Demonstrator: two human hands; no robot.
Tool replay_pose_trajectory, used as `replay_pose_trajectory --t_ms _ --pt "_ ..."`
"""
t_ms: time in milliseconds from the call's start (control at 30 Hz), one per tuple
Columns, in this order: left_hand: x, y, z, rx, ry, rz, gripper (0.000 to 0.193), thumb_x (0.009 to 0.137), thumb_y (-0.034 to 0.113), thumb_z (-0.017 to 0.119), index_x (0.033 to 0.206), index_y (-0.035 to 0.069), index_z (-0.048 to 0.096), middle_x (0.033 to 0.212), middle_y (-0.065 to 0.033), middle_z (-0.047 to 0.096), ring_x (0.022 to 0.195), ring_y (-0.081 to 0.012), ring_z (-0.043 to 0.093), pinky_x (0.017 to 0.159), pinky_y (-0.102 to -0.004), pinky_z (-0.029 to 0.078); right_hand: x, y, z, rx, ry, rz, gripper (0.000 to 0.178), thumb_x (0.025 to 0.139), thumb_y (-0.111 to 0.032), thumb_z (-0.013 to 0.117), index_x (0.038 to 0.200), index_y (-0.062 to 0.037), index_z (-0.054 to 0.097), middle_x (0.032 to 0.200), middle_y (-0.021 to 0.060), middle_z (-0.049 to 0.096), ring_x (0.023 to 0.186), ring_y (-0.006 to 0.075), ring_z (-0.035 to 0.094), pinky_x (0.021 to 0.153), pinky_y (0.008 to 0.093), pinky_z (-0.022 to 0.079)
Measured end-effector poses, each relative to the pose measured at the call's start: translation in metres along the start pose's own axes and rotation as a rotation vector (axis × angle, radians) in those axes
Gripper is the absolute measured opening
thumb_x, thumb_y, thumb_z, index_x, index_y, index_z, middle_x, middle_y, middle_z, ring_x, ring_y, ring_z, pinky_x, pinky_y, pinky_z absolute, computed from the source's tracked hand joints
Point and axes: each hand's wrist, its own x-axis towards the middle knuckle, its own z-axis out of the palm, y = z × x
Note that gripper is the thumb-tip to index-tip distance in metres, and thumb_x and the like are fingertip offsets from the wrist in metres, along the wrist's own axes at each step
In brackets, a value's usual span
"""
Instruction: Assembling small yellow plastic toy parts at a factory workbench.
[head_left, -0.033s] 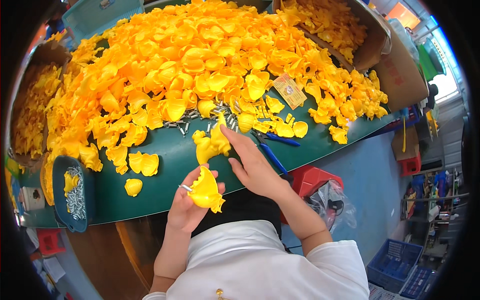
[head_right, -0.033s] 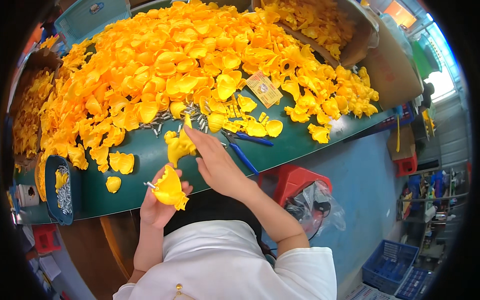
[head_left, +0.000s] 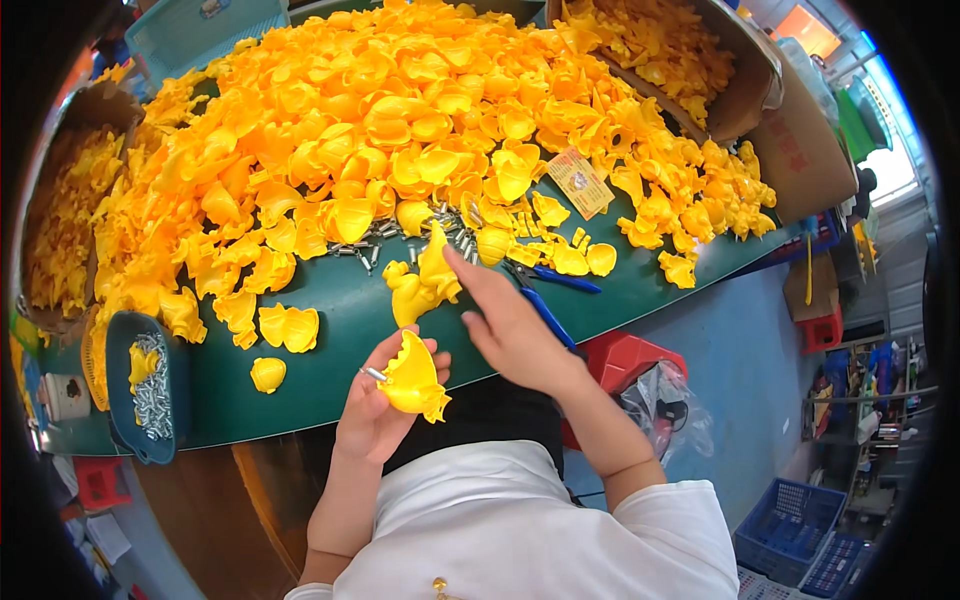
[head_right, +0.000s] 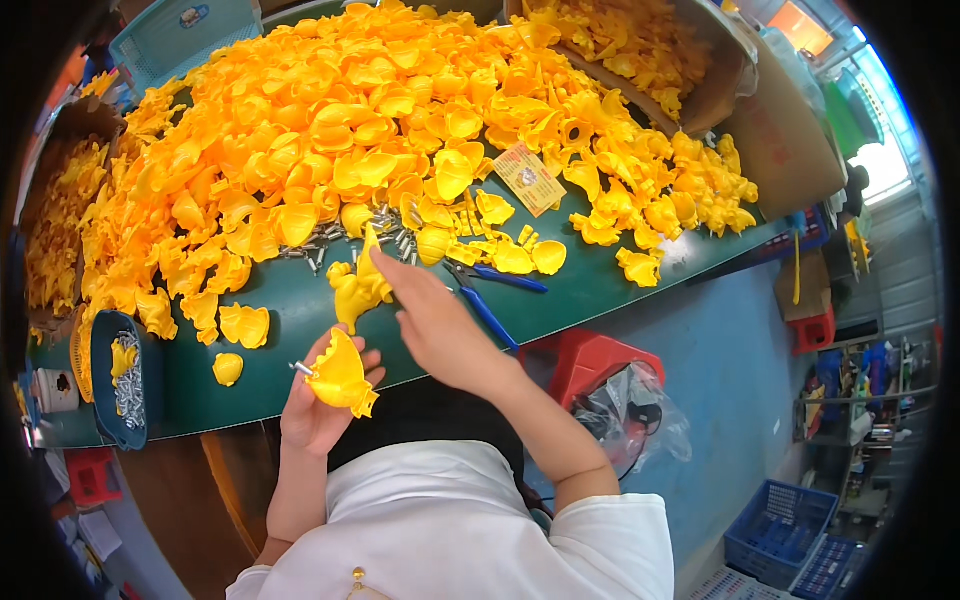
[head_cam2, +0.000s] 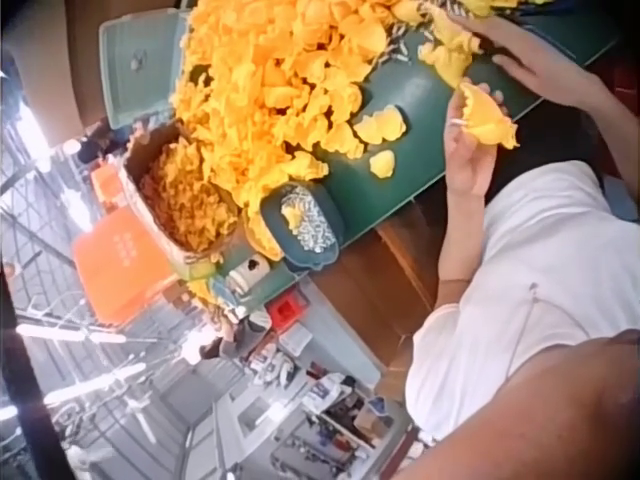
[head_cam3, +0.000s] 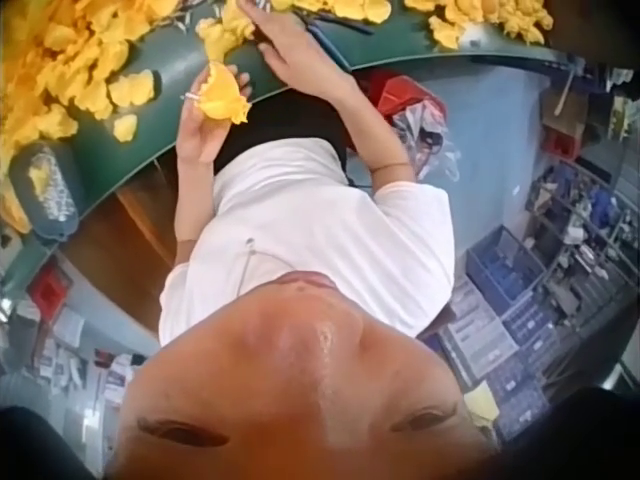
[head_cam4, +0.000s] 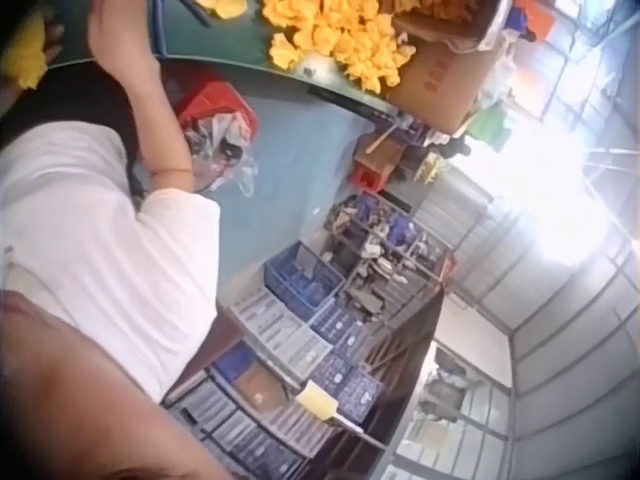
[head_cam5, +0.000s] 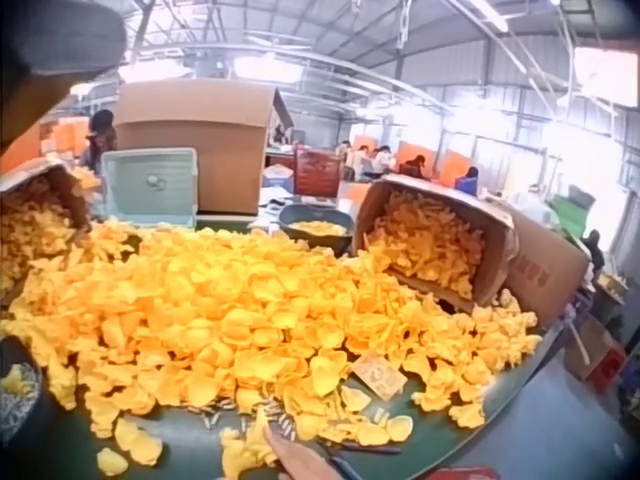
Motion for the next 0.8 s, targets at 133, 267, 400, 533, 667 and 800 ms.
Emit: replay_pose_trajectory --t_ms 133,267,400,533,667,800 --pt "0.004 0.006 0.0 0.031 0.052 0.085 0.079 0.072 0.029 0.075 0.135 0.004 0.034 0.129 -0.0151 0.047 0.116 -0.0312 0.05 0.099 -0.0409 0.04 0.018 0.003 -0.036 -0.034 0.045 0.131 0.034 0.081 -0.003 0.058 0.115 -0.0049 0.057 0.105 0.01 0.063 0.093 0.0224 0.06 0.078 0.0299 0.047" --pt "0.007 0.009 -0.004 0.013 0.021 0.063 0.086 0.075 0.034 0.073 0.138 0.002 0.024 0.126 -0.0147 0.047 0.109 -0.0294 0.053 0.09 -0.04 0.047 0.017 -0.003 -0.027 -0.204 0.044 -0.049 0.035 0.077 -0.008 0.066 0.112 -0.0058 0.059 0.109 0.0104 0.06 0.099 0.0245 0.057 0.082 0.0322 0.045" --pt "0.002 0.011 -0.002 0.042 0.025 0.059 0.087 0.074 0.034 0.073 0.138 0.001 0.024 0.126 -0.0153 0.047 0.11 -0.0305 0.053 0.089 -0.0383 0.047 0.019 -0.007 0.0 -0.381 0.045 -0.089 0.041 0.072 -0.012 0.072 0.111 -0.0075 0.06 0.118 0.0108 0.055 0.106 0.0296 0.051 0.089 0.0373 0.042" --pt "0.006 0.005 0.003 -0.032 -0.038 0.007 0.072 0.077 0.024 0.072 0.135 0.001 0.034 0.127 -0.0132 0.047 0.119 -0.0244 0.046 0.097 -0.0358 0.041 0.022 0.015 0.008 -0.469 0.096 -0.11 0.035 0.072 -0.007 0.07 0.106 -0.0052 0.062 0.113 0.0118 0.058 0.1 0.0299 0.054 0.085 0.0373 0.045" --pt "0.019 0.0 0.003 0.113 0.012 0.081 0.072 0.076 0.033 0.072 0.132 0.002 0.038 0.13 -0.0147 0.045 0.125 -0.0237 0.041 0.098 -0.0378 0.04 0.02 0.014 0.0 -0.372 0.246 -0.175 0.026 0.074 0.003 0.064 0.1 -0.0023 0.063 0.105 0.013 0.063 0.092 0.0291 0.06 0.081 0.0359 0.047" --pt "0.021 0.018 0.0 0.153 0.116 0.201 0.073 0.077 0.033 0.07 0.134 0.002 0.036 0.13 -0.0165 0.046 0.122 -0.0263 0.044 0.098 -0.0391 0.039 -0.006 0.005 -0.007 -0.295 0.224 -0.274 0.028 0.071 0.008 0.062 0.097 -0.0018 0.064 0.102 0.0131 0.064 0.093 0.0305 0.06 0.082 0.0368 0.048"
